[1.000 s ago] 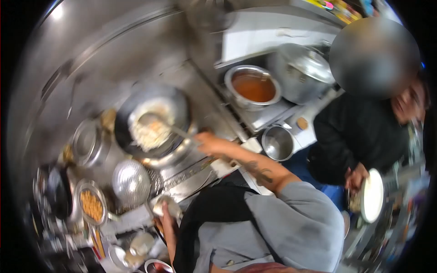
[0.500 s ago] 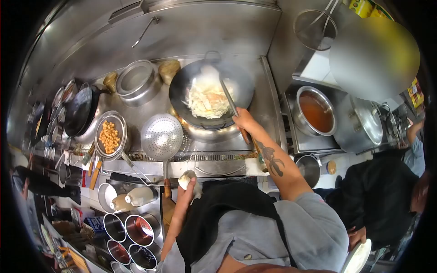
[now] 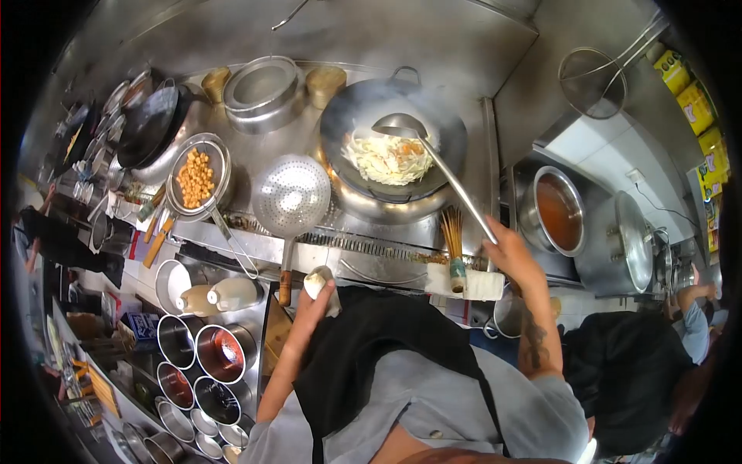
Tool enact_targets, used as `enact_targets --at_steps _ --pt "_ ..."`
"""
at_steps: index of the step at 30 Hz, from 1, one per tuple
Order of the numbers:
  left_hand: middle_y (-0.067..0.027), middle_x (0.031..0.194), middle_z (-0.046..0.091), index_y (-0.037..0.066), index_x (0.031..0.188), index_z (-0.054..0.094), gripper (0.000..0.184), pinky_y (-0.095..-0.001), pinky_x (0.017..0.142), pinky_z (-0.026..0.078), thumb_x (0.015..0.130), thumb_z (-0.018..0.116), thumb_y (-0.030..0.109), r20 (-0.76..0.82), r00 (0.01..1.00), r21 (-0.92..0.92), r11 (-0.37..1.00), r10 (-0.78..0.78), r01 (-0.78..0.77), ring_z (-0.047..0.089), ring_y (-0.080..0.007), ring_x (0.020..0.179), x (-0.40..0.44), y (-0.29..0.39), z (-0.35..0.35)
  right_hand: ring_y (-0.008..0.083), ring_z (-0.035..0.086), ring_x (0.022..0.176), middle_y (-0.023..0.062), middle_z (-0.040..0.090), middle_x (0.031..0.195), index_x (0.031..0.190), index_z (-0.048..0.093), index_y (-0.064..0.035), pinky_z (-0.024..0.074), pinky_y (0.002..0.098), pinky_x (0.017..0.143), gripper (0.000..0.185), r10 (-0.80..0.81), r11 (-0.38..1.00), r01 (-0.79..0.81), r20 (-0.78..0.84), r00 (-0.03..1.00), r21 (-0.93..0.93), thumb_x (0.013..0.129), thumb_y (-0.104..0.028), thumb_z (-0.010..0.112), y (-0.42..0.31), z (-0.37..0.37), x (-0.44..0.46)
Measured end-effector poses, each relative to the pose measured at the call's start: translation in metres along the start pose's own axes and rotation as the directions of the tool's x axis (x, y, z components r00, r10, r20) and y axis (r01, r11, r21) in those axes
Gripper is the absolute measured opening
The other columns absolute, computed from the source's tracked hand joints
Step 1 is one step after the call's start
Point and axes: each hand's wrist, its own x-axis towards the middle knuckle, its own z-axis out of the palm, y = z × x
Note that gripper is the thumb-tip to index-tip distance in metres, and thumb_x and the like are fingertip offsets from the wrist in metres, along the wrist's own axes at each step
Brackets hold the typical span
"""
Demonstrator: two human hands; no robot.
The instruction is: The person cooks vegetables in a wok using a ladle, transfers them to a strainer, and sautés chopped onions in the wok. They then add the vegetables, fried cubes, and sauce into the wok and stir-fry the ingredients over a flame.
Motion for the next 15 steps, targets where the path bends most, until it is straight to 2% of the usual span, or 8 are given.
enact_targets --at_steps 3,5,7,10,12,14,15 --pt "-0.0079 0.108 0.062 -0.002 0.124 0.053 0.049 -0.0294 0.087 0.045 0.089 0.066 0.029 0.043 0.999 0.036 0.999 -0.014 0.013 0.057 -0.0153 0.099 0.006 0.0 0.003 0.0387 0.063 0.095 0.0292 0.062 0.103 0.134 0.046 0.0012 0.0475 0.0395 0.082 0.053 0.207 0.976 -0.214 0.144 0.968 0.032 0.085 -0.013 0.06 -0.028 -0.026 -0.034" --pt "-0.0104 0.113 0.062 -0.004 0.126 0.051 0.053 -0.0303 0.092 0.043 0.088 0.068 0.029 0.056 0.997 0.026 0.998 -0.051 0.05 0.056 -0.0172 0.105 0.01 -0.002 0.006 0.0387 0.063 0.097 0.0286 0.061 0.105 0.134 0.046 0.0006 0.0473 0.0384 0.084 0.053 0.247 0.968 -0.252 0.186 0.951 0.006 0.085 -0.014 0.06 -0.031 -0.036 -0.058" --pt "-0.0106 0.113 0.062 -0.004 0.126 0.051 0.053 -0.0304 0.092 0.043 0.088 0.068 0.029 0.076 0.995 0.014 0.998 -0.061 0.06 0.056 -0.0171 0.105 0.009 0.005 0.009 0.0392 0.062 0.099 0.0281 0.061 0.108 0.135 0.046 0.0 0.0472 0.038 0.086 0.053 0.277 0.96 -0.279 0.22 0.935 -0.022 0.085 -0.014 0.06 -0.033 -0.043 -0.076" --pt "-0.0108 0.112 0.062 -0.003 0.127 0.051 0.053 -0.0307 0.092 0.044 0.087 0.068 0.028 0.109 0.99 0.061 0.995 -0.085 0.078 0.056 -0.0168 0.105 0.012 0.008 0.013 0.0409 0.061 0.1 0.0281 0.061 0.109 0.135 0.046 -0.0008 0.0473 0.0398 0.087 0.053 0.235 0.972 -0.228 0.207 0.95 -0.059 0.085 -0.013 0.06 -0.027 -0.046 -0.086" --pt "-0.0108 0.111 0.063 -0.003 0.127 0.051 0.053 -0.0308 0.091 0.044 0.087 0.068 0.027 0.13 0.989 0.098 0.993 -0.072 0.059 0.057 -0.0165 0.104 0.015 0.012 0.016 0.0424 0.06 0.1 0.0287 0.061 0.108 0.134 0.046 -0.0009 0.0475 0.0427 0.086 0.052 0.104 0.992 -0.094 0.133 0.986 -0.084 0.085 -0.012 0.059 0.0 -0.023 -0.081" --pt "-0.0107 0.11 0.063 -0.003 0.127 0.051 0.053 -0.0306 0.09 0.045 0.087 0.069 0.027 0.148 0.988 0.113 0.993 -0.034 0.017 0.057 -0.0162 0.102 0.011 0.021 0.024 0.0442 0.058 0.1 0.0301 0.061 0.104 0.131 0.049 -0.0005 0.0466 0.0471 0.084 0.049 0.051 0.986 -0.043 0.047 0.998 -0.158 0.084 -0.011 0.058 0.023 0.012 -0.048" --pt "-0.0107 0.109 0.064 -0.002 0.127 0.051 0.053 -0.0305 0.09 0.045 0.087 0.069 0.027 0.172 0.984 0.104 0.994 -0.043 0.026 0.058 -0.0161 0.102 0.007 0.023 0.027 0.0447 0.057 0.101 0.0309 0.06 0.104 0.13 0.049 0.0002 0.0461 0.0481 0.085 0.048 0.118 0.981 -0.111 0.04 0.992 -0.158 0.084 -0.01 0.058 0.026 0.031 -0.027"
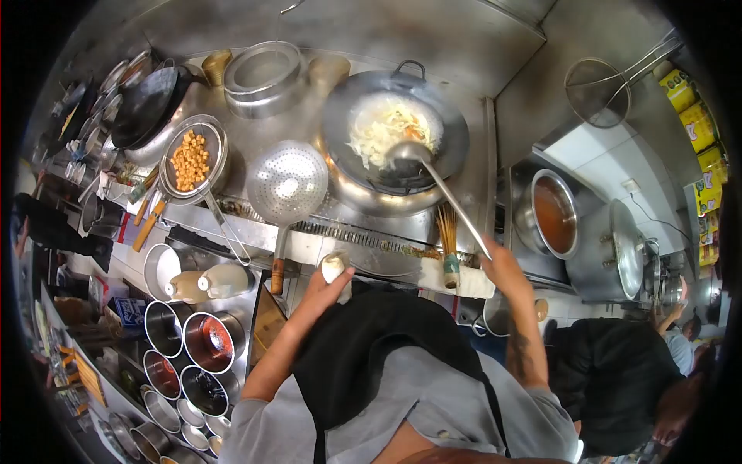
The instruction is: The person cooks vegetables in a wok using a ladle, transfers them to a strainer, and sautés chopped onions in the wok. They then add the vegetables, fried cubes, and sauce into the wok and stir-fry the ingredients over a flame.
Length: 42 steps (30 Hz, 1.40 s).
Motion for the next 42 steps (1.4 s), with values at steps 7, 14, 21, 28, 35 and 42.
enact_targets --at_steps 7,14,21,28,35,42 --pt "-0.009 0.106 0.064 -0.001 0.127 0.051 0.053 -0.0297 0.089 0.046 0.085 0.071 0.027 -0.073 0.995 -0.014 0.997 0.069 -0.07 0.058 -0.0152 0.099 -0.002 -0.021 -0.006 0.0413 0.065 0.088 0.0267 0.064 0.095 0.128 0.049 0.0031 0.05 0.0431 0.076 0.045 -0.036 0.927 0.083 -0.133 0.99 0.366 0.086 -0.011 0.058 -0.041 0.039 0.03" --pt "-0.0105 0.111 0.062 -0.003 0.128 0.049 0.056 -0.03 0.09 0.045 0.085 0.071 0.026 -0.101 0.994 -0.086 0.995 0.038 -0.047 0.056 -0.016 0.102 -0.014 -0.019 -0.013 0.0411 0.065 0.074 0.0273 0.064 0.081 0.128 0.048 0.0071 0.051 0.0438 0.067 0.046 0.004 0.976 0.027 -0.141 0.99 0.215 0.087 -0.011 0.057 -0.023 0.062 0.094" --pt "-0.0099 0.108 0.062 -0.004 0.128 0.049 0.056 -0.0303 0.088 0.046 0.085 0.071 0.026 -0.084 0.994 -0.065 0.995 0.065 -0.071 0.057 -0.0162 0.1 -0.01 -0.035 -0.021 0.0436 0.063 0.085 0.0298 0.063 0.087 0.127 0.048 0.0071 0.0494 0.0445 0.073 0.047 0.045 0.978 -0.018 -0.126 0.991 0.207 0.085 -0.012 0.059 -0.036 0.058 0.089" --pt "-0.0091 0.107 0.062 -0.004 0.125 0.05 0.054 -0.0292 0.086 0.046 0.086 0.071 0.026 -0.115 0.989 -0.09 0.991 0.088 -0.098 0.057 -0.0155 0.099 -0.008 -0.026 -0.02 0.0314 0.061 0.066 0.0204 0.062 0.078 0.13 0.049 0.0002 0.0488 0.0361 0.065 0.046 -0.098 0.927 0.114 -0.064 0.993 0.357 0.087 -0.013 0.06 -0.054 0.037 0.031" --pt "-0.0087 0.108 0.062 -0.004 0.125 0.051 0.053 -0.0291 0.088 0.045 0.086 0.07 0.026 -0.088 0.996 -0.077 0.997 0.018 -0.025 0.056 -0.0152 0.1 -0.003 -0.022 -0.021 0.0059 0.045 0.052 -0.0017 0.048 0.067 0.133 0.049 -0.0036 0.0402 0.0246 0.048 0.044 0.057 0.707 -0.238 0.281 0.958 0.666 0.09 -0.01 0.058 -0.069 0.008 -0.016" --pt "-0.0093 0.109 0.062 -0.004 0.126 0.05 0.054 -0.0291 0.089 0.045 0.086 0.071 0.027 -0.084 0.995 -0.063 0.996 0.059 -0.064 0.057 -0.0155 0.101 -0.002 -0.014 -0.015 0.0226 0.062 0.058 0.018 0.062 0.073 0.13 0.046 0.0061 0.0487 0.0349 0.054 0.048 0.123 0.944 -0.096 -0.066 0.99 0.317 0.088 -0.015 0.057 -0.001 0.05 0.041"
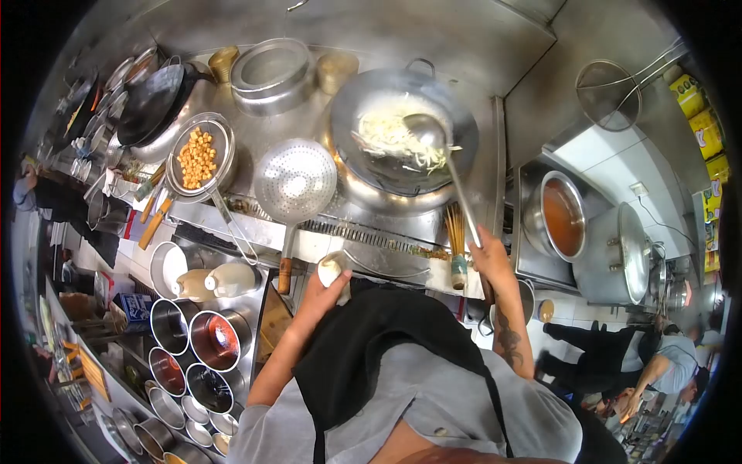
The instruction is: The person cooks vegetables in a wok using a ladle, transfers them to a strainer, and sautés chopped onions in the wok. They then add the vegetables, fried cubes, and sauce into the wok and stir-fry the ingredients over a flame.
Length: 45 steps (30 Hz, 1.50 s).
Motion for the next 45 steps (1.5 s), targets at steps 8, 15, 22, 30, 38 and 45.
enact_targets --at_steps 8,15,22,30,38,45 --pt "-0.0094 0.109 0.062 -0.004 0.126 0.05 0.056 -0.029 0.088 0.045 0.085 0.071 0.026 0.028 0.998 0.017 0.998 -0.054 0.053 0.057 -0.0153 0.1 0.002 -0.01 0.0 0.0165 0.056 0.046 0.008 0.056 0.065 0.106 0.054 0.0043 0.0457 0.0309 0.046 0.022 0.186 0.931 -0.148 -0.085 0.979 0.334 0.087 -0.007 0.055 -0.017 0.03 0.047" --pt "-0.0111 0.111 0.061 -0.003 0.128 0.048 0.058 -0.03 0.089 0.045 0.084 0.072 0.027 0.016 0.998 0.022 0.998 -0.054 0.054 0.057 -0.0166 0.102 -0.001 -0.004 0.001 0.0088 0.049 0.045 -0.0001 0.052 0.066 0.116 0.056 -0.0017 0.0395 0.0235 0.04 0.026 0.137 0.717 -0.313 0.315 0.939 0.622 0.09 -0.003 0.053 -0.06 0.011 0.03" --pt "-0.0112 0.112 0.061 -0.003 0.129 0.048 0.058 -0.03 0.089 0.045 0.085 0.071 0.026 0.042 0.993 0.039 0.994 -0.108 0.107 0.057 -0.0172 0.103 -0.001 -0.01 -0.002 0.0169 0.057 0.055 0.0109 0.059 0.075 0.118 0.055 0.0026 0.0461 0.0311 0.052 0.032 -0.034 0.942 -0.034 0.195 0.98 0.334 0.088 -0.009 0.057 -0.03 0.015 0.041" --pt "-0.0106 0.111 0.061 -0.003 0.128 0.049 0.057 -0.0296 0.088 0.045 0.084 0.071 0.025 0.024 0.998 -0.01 0.998 -0.057 0.058 0.056 -0.016 0.102 0.0 -0.015 -0.003 0.0434 0.063 0.088 0.0311 0.062 0.097 0.133 0.044 0.0063 0.0497 0.042 0.08 0.051 -0.072 0.997 0.068 0.139 0.988 0.034 0.087 -0.013 0.056 -0.037 0.008 0.021" --pt "-0.0126 0.112 0.062 -0.004 0.128 0.048 0.059 -0.0303 0.091 0.045 0.084 0.071 0.027 0.009 1.0 0.052 0.999 -0.013 0.013 0.057 -0.0179 0.104 0.002 -0.011 0.006 0.0451 0.063 0.087 0.0306 0.063 0.094 0.125 0.049 0.0057 0.0503 0.0474 0.078 0.043 -0.162 0.945 0.158 0.01 0.987 -0.285 0.086 -0.011 0.056 -0.031 0.042 0.054" --pt "-0.0131 0.11 0.062 -0.003 0.126 0.05 0.06 -0.0318 0.091 0.045 0.079 0.076 0.024 -0.04 0.999 0.063 0.997 -0.032 0.035 0.058 -0.0196 0.104 0.003 -0.044 -0.012 0.0443 0.063 0.09 0.0296 0.063 0.096 0.133 0.045 0.0009 0.0495 0.0478 0.078 0.049 -0.013 0.963 0.037 0.093 0.996 -0.267 0.087 -0.013 0.055 -0.037 0.003 0.04"
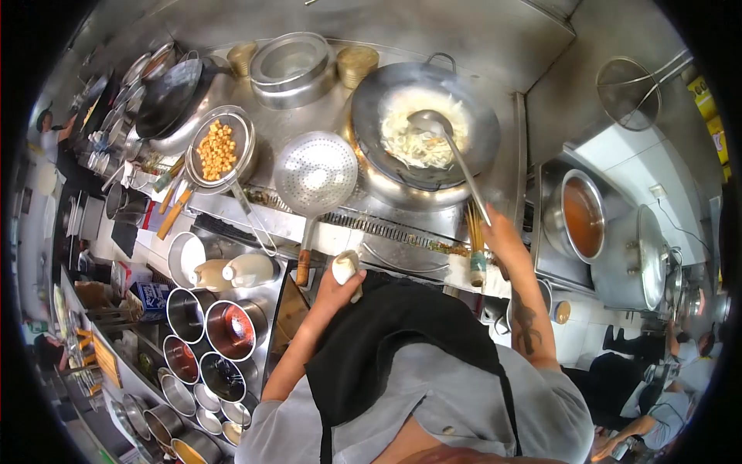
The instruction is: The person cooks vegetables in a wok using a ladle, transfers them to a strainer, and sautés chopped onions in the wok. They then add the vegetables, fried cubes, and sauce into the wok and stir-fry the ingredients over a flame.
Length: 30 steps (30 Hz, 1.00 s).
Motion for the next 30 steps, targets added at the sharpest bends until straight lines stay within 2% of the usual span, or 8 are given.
enact_targets --at_steps 1,4,7,10,16,19,23,30 --pt "-0.0132 0.11 0.062 -0.002 0.125 0.05 0.06 -0.032 0.091 0.045 0.079 0.076 0.024 0.0 1.0 0.019 1.0 0.009 -0.009 0.058 -0.0197 0.104 0.002 -0.01 -0.001 0.0445 0.062 0.09 0.0297 0.063 0.096 0.133 0.045 0.0017 0.0494 0.0483 0.078 0.05 0.066 0.997 -0.066 0.017 0.998 -0.031 0.087 -0.013 0.055 -0.016 -0.004 0.007" --pt "-0.0138 0.111 0.062 -0.001 0.126 0.05 0.061 -0.0327 0.091 0.045 0.077 0.077 0.022 -0.004 0.999 0.019 0.999 0.036 -0.036 0.058 -0.0207 0.104 0.001 -0.007 0.004 0.0448 0.063 0.083 0.0297 0.063 0.086 0.123 0.048 0.0026 0.0505 0.05 0.074 0.04 0.024 0.992 -0.038 -0.116 0.993 -0.123 0.085 -0.009 0.052 -0.015 0.05 0.043" --pt "-0.0145 0.112 0.061 -0.001 0.126 0.05 0.062 -0.0334 0.092 0.045 0.076 0.078 0.022 -0.002 0.992 0.091 0.988 0.126 -0.125 0.058 -0.0219 0.104 0.0 0.004 0.007 0.045 0.063 0.083 0.0291 0.064 0.087 0.123 0.048 0.003 0.0501 0.05 0.076 0.041 -0.1 0.995 0.101 -0.065 0.993 0.019 0.085 -0.009 0.053 -0.034 0.049 0.026" --pt "-0.0152 0.112 0.061 -0.002 0.127 0.049 0.063 -0.0334 0.092 0.045 0.075 0.078 0.02 0.003 0.987 0.143 0.977 0.158 -0.157 0.059 -0.0222 0.104 0.001 -0.001 0.003 0.0438 0.063 0.086 0.0306 0.063 0.091 0.13 0.046 0.0024 0.0491 0.0497 0.077 0.046 -0.229 0.955 0.232 -0.037 0.973 0.184 0.088 -0.015 0.054 0.001 0.037 0.004" --pt "-0.0144 0.111 0.062 -0.001 0.127 0.049 0.062 -0.0324 0.091 0.045 0.076 0.077 0.018 -0.003 0.996 0.141 0.986 0.093 -0.092 0.058 -0.0205 0.104 0.001 -0.013 -0.007 0.0426 0.064 0.084 0.0294 0.063 0.09 0.129 0.046 0.0034 0.0491 0.0502 0.077 0.045 0.098 0.991 -0.098 -0.004 0.995 -0.087 0.088 -0.015 0.052 0.0 0.009 0.003" --pt "-0.0139 0.111 0.062 -0.002 0.127 0.049 0.061 -0.0323 0.091 0.046 0.076 0.077 0.017 0.017 0.994 0.162 0.981 0.11 -0.111 0.059 -0.0203 0.104 -0.001 0.004 0.001 0.0445 0.063 0.084 0.028 0.064 0.088 0.122 0.047 0.0034 0.0492 0.0513 0.076 0.038 0.098 0.987 -0.109 -0.102 0.99 -0.115 0.087 -0.01 0.048 -0.011 0.045 0.029" --pt "-0.0138 0.112 0.062 -0.001 0.127 0.049 0.06 -0.0326 0.092 0.046 0.076 0.076 0.016 0.022 0.987 0.163 0.973 0.16 -0.161 0.059 -0.0204 0.104 -0.001 0.013 0.007 0.0451 0.062 0.085 0.0304 0.063 0.085 0.121 0.046 0.0076 0.0483 0.0514 0.078 0.039 -0.055 0.997 0.056 -0.033 0.998 0.045 0.087 -0.01 0.049 -0.02 0.04 0.009" --pt "-0.0147 0.112 0.062 -0.001 0.128 0.049 0.06 -0.0329 0.092 0.045 0.076 0.075 0.015 -0.007 0.991 0.07 0.989 0.135 -0.134 0.058 -0.0208 0.106 0.0 0.005 0.006 0.0453 0.062 0.086 0.0292 0.063 0.091 0.128 0.048 0.0038 0.049 0.0467 0.08 0.044 -0.157 0.984 0.169 -0.183 0.97 0.051 0.087 -0.011 0.054 0.017 0.005 -0.03"
